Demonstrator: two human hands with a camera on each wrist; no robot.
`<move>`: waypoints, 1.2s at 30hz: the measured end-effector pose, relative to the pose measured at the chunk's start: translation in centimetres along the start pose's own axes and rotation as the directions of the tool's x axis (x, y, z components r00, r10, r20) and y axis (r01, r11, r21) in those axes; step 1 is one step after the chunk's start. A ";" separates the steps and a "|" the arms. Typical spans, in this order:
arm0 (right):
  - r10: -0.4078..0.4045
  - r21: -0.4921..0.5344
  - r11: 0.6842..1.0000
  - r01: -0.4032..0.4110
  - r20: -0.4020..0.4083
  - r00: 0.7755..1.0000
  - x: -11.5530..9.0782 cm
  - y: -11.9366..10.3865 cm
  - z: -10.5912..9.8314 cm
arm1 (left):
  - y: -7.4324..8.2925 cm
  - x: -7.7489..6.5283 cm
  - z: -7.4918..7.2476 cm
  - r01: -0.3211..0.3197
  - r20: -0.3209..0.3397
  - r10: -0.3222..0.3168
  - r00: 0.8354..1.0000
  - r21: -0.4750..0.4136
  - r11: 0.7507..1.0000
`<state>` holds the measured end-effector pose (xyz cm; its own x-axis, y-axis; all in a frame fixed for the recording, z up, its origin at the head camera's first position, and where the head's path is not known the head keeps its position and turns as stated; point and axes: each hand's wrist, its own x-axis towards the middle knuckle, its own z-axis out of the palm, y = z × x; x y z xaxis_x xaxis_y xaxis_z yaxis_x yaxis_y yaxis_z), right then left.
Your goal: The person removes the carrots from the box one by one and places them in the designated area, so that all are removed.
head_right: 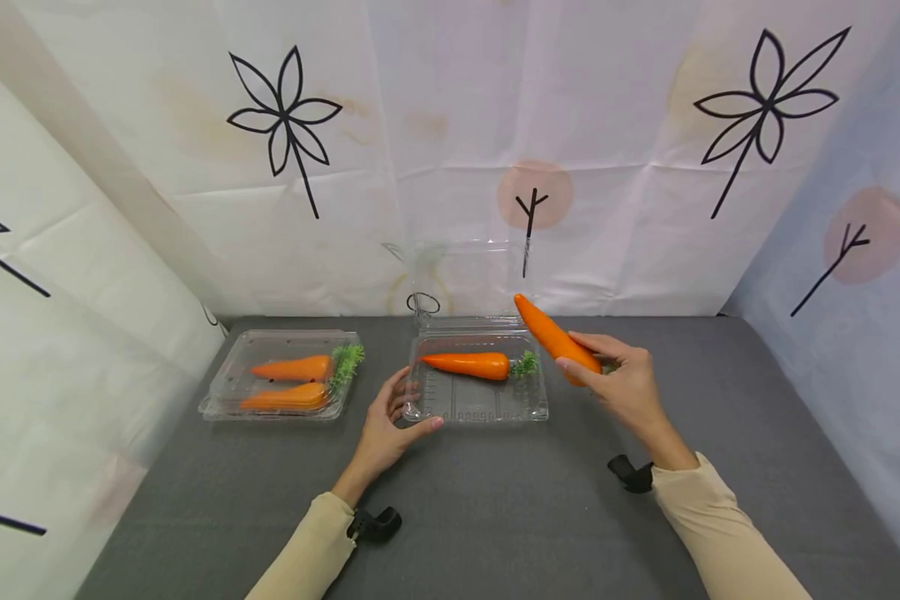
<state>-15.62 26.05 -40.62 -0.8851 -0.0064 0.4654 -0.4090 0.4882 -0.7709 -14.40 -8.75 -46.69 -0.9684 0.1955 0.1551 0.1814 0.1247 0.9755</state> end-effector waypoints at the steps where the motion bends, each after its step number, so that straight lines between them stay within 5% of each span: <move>1: 0.007 -0.017 1.000 -0.007 -0.018 1.000 -0.2 0.4 -0.5 | 0.0 0.0 0.0 -0.001 0.000 0.001 1.000 -0.001 1.000; 8: 0.137 -0.062 0.988 -0.144 -0.098 0.986 -1.9 3.1 -4.2 | 0.0 0.0 0.1 0.002 0.000 -0.002 1.000 -0.001 1.000; 14: 0.276 -0.108 0.950 -0.294 -0.156 0.949 -3.2 4.9 -7.1 | 0.0 0.1 0.0 0.000 0.004 0.000 1.000 0.001 1.000; 23: 0.460 -0.283 0.818 -0.502 -0.204 0.864 -4.6 7.6 -10.7 | -0.1 0.0 0.0 -0.005 0.003 0.005 1.000 -0.002 1.000; 36: 0.542 -0.472 0.682 -0.558 -0.185 0.820 -5.5 10.7 -14.2 | 0.0 0.0 0.0 0.005 0.011 -0.005 1.000 0.001 1.000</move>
<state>-11.98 43.69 -45.20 -0.9059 0.4212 0.0444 0.3197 0.7488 -0.5805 -14.40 -8.75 -46.72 -0.9673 0.2058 0.1482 0.1765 0.1265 0.9761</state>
